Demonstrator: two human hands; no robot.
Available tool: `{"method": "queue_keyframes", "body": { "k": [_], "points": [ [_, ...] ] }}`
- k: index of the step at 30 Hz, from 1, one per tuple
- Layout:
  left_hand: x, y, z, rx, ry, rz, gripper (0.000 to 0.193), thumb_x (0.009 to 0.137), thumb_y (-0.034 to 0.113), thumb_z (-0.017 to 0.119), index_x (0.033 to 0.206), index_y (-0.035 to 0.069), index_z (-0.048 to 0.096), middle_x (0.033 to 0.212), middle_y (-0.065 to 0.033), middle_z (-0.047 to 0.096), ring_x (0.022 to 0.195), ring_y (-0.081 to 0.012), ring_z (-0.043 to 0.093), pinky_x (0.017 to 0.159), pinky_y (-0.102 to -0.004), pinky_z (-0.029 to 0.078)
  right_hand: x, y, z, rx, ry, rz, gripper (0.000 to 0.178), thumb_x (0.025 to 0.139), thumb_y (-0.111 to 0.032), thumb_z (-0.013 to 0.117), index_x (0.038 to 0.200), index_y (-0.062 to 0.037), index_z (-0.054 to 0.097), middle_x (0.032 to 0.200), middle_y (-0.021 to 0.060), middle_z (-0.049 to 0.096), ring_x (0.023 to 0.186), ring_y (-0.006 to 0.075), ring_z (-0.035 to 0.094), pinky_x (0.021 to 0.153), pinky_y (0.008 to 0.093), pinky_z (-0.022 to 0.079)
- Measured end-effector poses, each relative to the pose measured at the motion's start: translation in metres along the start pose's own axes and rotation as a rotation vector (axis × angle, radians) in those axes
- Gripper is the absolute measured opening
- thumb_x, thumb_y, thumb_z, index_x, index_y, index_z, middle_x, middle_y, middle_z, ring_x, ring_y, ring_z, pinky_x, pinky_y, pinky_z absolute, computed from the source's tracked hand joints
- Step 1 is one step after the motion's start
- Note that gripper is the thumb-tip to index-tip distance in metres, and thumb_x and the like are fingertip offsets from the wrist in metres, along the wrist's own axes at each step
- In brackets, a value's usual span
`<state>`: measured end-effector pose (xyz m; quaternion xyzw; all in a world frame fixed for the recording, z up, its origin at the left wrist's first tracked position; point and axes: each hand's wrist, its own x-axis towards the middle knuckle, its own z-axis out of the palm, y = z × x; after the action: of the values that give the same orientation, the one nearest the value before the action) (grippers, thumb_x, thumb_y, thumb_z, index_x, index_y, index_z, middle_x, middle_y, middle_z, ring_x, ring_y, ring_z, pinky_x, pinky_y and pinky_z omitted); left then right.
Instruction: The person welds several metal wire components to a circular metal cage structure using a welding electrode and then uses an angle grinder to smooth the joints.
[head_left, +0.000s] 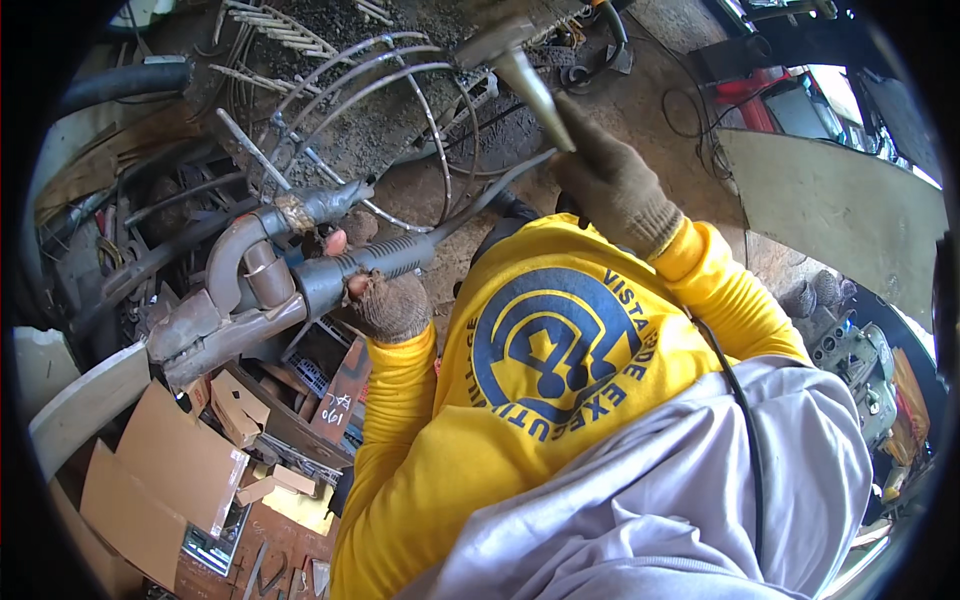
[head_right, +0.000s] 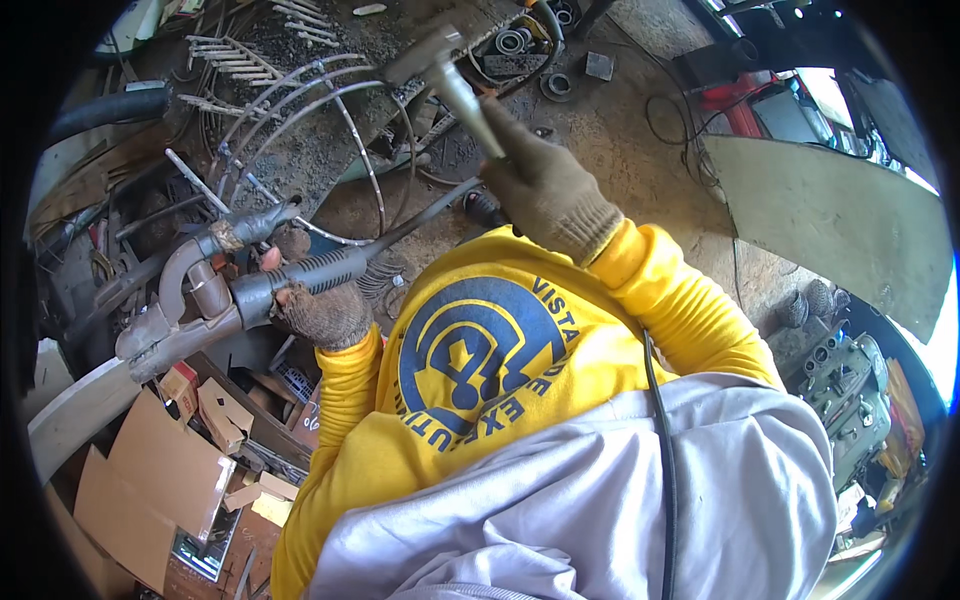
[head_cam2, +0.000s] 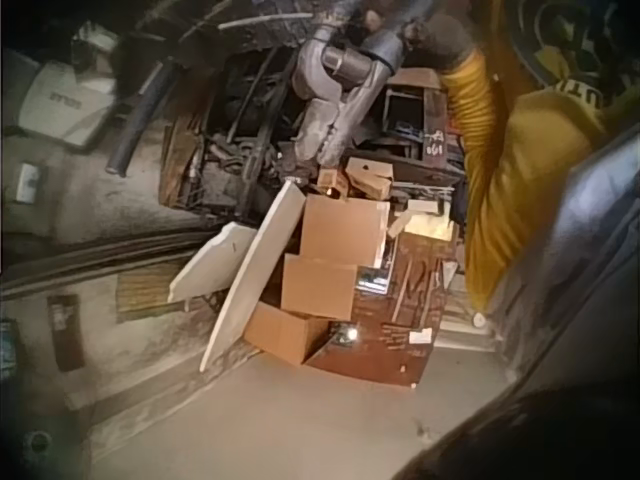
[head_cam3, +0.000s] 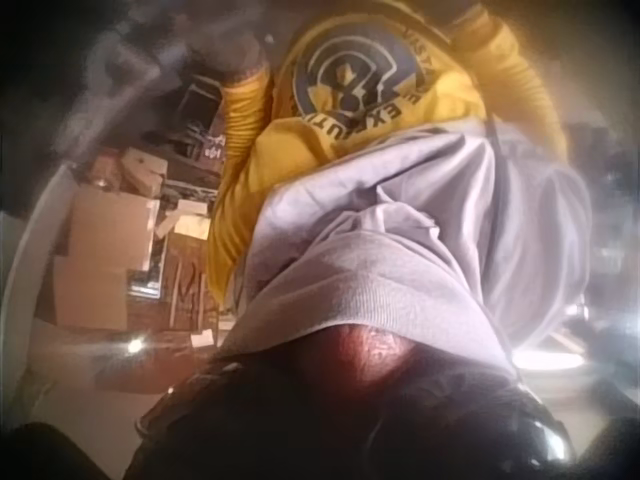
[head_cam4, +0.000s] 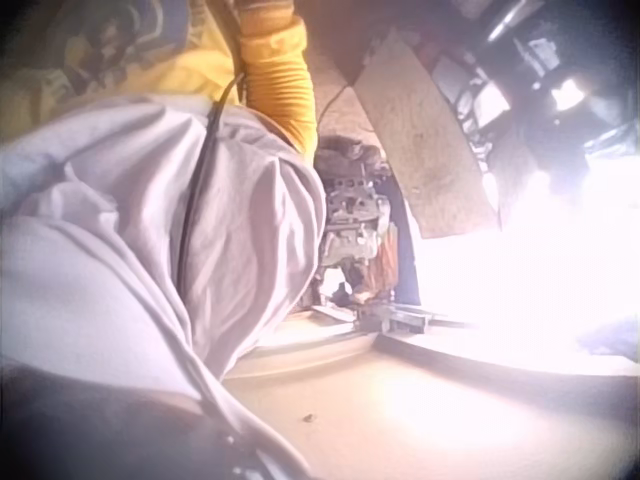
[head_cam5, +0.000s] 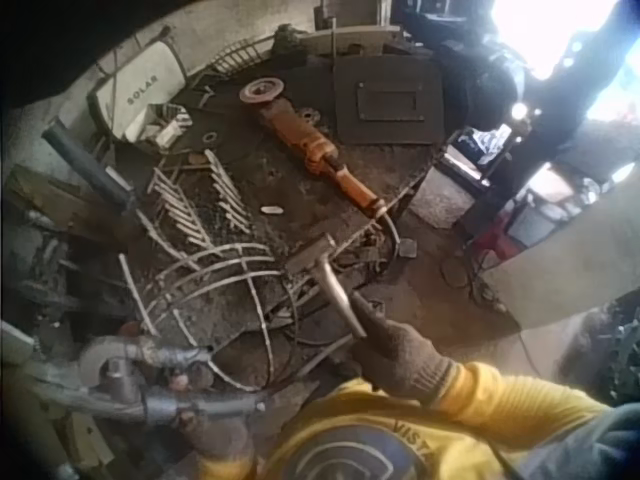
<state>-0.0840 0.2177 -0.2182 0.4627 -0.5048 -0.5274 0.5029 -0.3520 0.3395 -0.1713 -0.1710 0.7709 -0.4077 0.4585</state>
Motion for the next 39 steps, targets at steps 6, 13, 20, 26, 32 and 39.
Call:
{"method": "queue_keyframes", "body": {
  "k": [6,13,20,26,32,39],
  "points": [
    [0.001,0.001,-0.002,0.159,-0.007,0.025,0.056,0.105,0.050,0.044,0.127,-0.002,0.052,0.124,-0.0180,0.060,0.101,-0.0226,0.061,0.090,-0.0336,0.053,-0.004,0.001,0.012,0.063,0.059,0.066,0.068,0.098,-0.024,0.063,0.160,-0.0246,0.034,0.094,0.0075,0.071,0.072,0.0119,0.066,0.070,0.0290,0.056],
    [0.000,0.012,0.000,0.133,-0.051,0.031,0.044,0.105,0.040,0.049,0.121,0.000,0.053,0.116,-0.0156,0.062,0.098,-0.0219,0.062,0.087,-0.0349,0.054,-0.004,0.003,0.007,0.021,0.033,-0.051,0.066,0.097,-0.022,0.061,0.158,-0.0199,0.037,0.088,0.0075,0.069,0.072,0.0126,0.067,0.067,0.0299,0.055],
    [0.000,0.006,-0.004,0.119,-0.012,-0.002,0.046,0.102,0.041,0.053,0.123,0.000,0.053,0.117,-0.0165,0.061,0.098,-0.0232,0.062,0.086,-0.0379,0.054,-0.009,0.013,0.023,-0.018,-0.011,-0.078,0.066,0.097,-0.023,0.063,0.158,-0.0210,0.037,0.090,0.0086,0.069,0.072,0.0138,0.068,0.067,0.0307,0.056],
    [0.007,0.005,-0.002,0.123,-0.019,-0.030,0.050,0.101,0.043,0.056,0.126,0.001,0.052,0.120,-0.0176,0.060,0.098,-0.0243,0.062,0.086,-0.0407,0.055,-0.008,0.021,0.035,-0.104,0.016,-0.127,0.068,0.096,-0.024,0.063,0.159,-0.0206,0.037,0.092,0.0092,0.070,0.071,0.0135,0.068,0.066,0.0312,0.056],
    [0.004,0.006,-0.010,0.054,-0.026,-0.140,0.072,0.090,0.050,0.073,0.142,0.007,0.046,0.124,-0.0168,0.053,0.105,-0.0216,0.060,0.083,-0.0390,0.057,0.002,0.004,0.012,0.175,0.007,-0.022,0.066,0.096,-0.024,0.063,0.157,-0.0183,0.040,0.089,0.0042,0.067,0.066,0.0094,0.062,0.062,0.0257,0.054],
    [0.021,0.023,-0.004,0.787,-0.168,0.631,0.045,0.105,0.044,0.049,0.127,0.005,0.051,0.111,-0.0183,0.060,0.099,-0.0244,0.064,0.084,-0.0373,0.057,0.052,-0.036,-0.037,0.188,-0.253,-0.139,0.069,0.096,-0.027,0.067,0.155,-0.0050,0.039,0.104,0.0097,0.067,0.078,0.0131,0.065,0.069,0.0292,0.056]
  ]
}}
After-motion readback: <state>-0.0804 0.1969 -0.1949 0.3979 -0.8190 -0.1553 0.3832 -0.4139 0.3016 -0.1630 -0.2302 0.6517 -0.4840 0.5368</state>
